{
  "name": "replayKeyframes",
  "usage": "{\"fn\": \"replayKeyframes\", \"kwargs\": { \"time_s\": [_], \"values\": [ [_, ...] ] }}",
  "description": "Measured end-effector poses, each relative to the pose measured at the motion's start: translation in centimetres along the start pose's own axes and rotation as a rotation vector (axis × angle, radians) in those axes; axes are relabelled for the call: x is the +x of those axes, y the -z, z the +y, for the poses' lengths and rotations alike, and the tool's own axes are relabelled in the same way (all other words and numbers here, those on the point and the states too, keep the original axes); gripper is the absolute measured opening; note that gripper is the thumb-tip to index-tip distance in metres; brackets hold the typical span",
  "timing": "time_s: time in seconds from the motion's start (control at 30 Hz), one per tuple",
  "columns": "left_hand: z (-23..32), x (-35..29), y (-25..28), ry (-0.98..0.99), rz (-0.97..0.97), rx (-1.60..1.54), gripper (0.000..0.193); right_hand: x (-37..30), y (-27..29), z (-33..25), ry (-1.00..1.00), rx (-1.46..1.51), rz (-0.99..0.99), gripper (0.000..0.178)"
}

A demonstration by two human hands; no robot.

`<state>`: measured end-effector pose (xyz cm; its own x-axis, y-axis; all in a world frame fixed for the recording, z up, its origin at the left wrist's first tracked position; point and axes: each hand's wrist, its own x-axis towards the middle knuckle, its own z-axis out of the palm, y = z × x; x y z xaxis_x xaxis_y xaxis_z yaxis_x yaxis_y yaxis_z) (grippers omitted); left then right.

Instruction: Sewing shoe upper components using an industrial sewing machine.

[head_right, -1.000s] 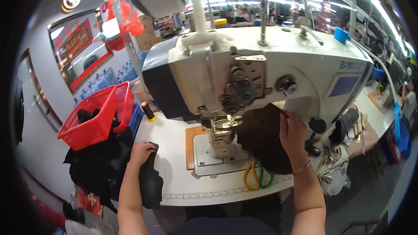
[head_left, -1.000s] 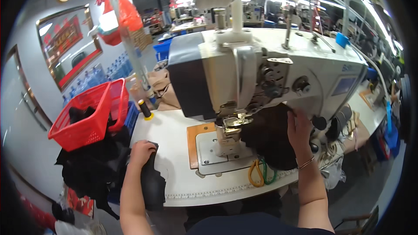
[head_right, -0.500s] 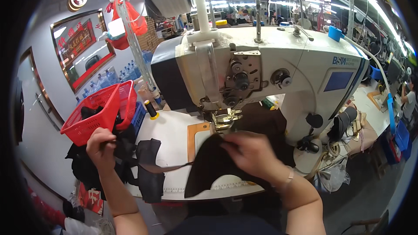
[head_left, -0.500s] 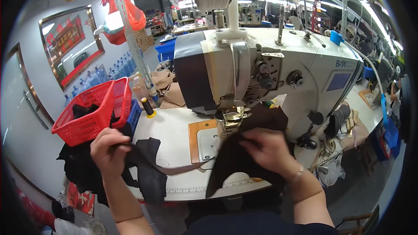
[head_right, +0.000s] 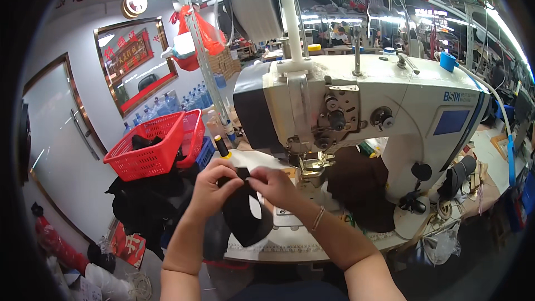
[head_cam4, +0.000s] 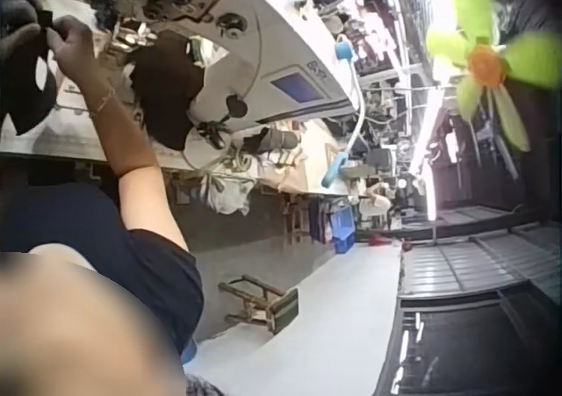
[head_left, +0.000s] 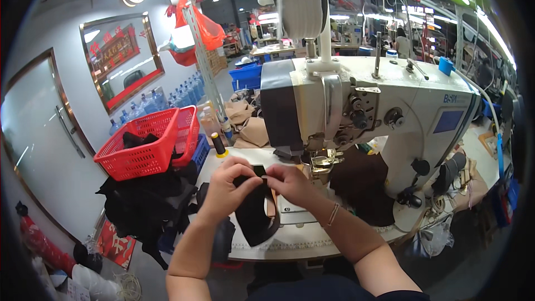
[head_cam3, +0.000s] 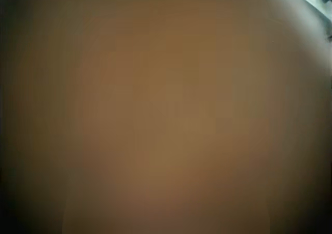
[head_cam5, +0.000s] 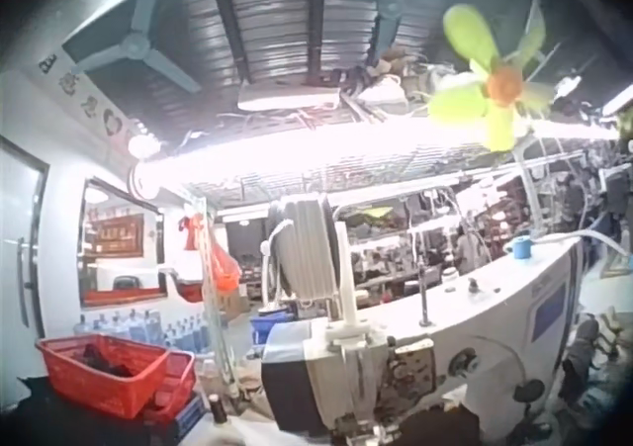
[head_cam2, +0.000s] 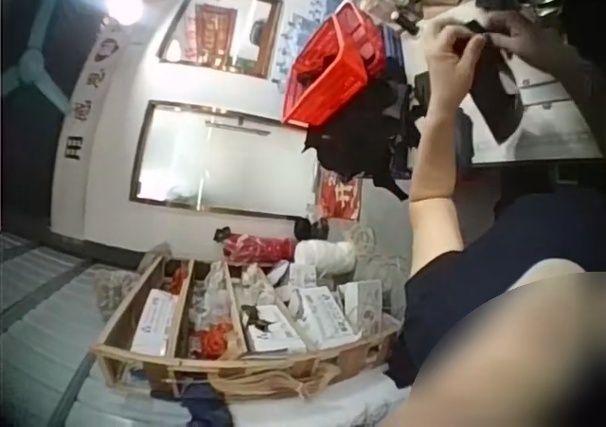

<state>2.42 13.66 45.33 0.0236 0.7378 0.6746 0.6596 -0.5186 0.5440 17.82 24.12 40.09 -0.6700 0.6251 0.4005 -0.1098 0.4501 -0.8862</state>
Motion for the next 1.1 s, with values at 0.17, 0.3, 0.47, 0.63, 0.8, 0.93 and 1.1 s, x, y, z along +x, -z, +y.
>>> {"fn": "replayKeyframes", "kwargs": {
  "time_s": [0.17, 0.3, 0.47, 0.63, 0.8, 0.93, 1.1],
  "values": [
    [-1.8, -0.1, -2.2, 0.209, 0.012, -0.175, 0.013, -2.7, 0.6, -0.2, 0.026, 0.317, -0.014, 0.013],
    [-2.1, -0.1, -4.1, 0.180, 0.067, -0.185, 0.011, -3.7, 1.8, 0.0, -0.067, 0.208, -0.029, 0.017],
    [-2.3, -0.5, -6.2, 0.083, 0.174, -0.141, 0.008, -5.0, 2.0, -0.6, -0.075, 0.099, 0.050, 0.022],
    [-2.7, -1.0, -7.1, 0.036, 0.179, -0.212, 0.011, -5.6, 2.1, 0.5, -0.059, 0.130, 0.023, 0.023],
    [-3.0, -1.6, -7.6, 0.030, 0.208, -0.214, 0.013, -6.0, 1.7, 0.7, -0.064, 0.130, 0.047, 0.024],
    [-3.1, -1.9, -8.4, 0.042, 0.219, -0.208, 0.014, -6.0, 1.9, 0.6, -0.095, -0.016, 0.031, 0.023],
    [-3.5, -2.5, -9.6, 0.075, 0.225, -0.220, 0.015, -6.2, 1.7, 0.9, -0.065, -0.088, 0.100, 0.020]
  ]
}}
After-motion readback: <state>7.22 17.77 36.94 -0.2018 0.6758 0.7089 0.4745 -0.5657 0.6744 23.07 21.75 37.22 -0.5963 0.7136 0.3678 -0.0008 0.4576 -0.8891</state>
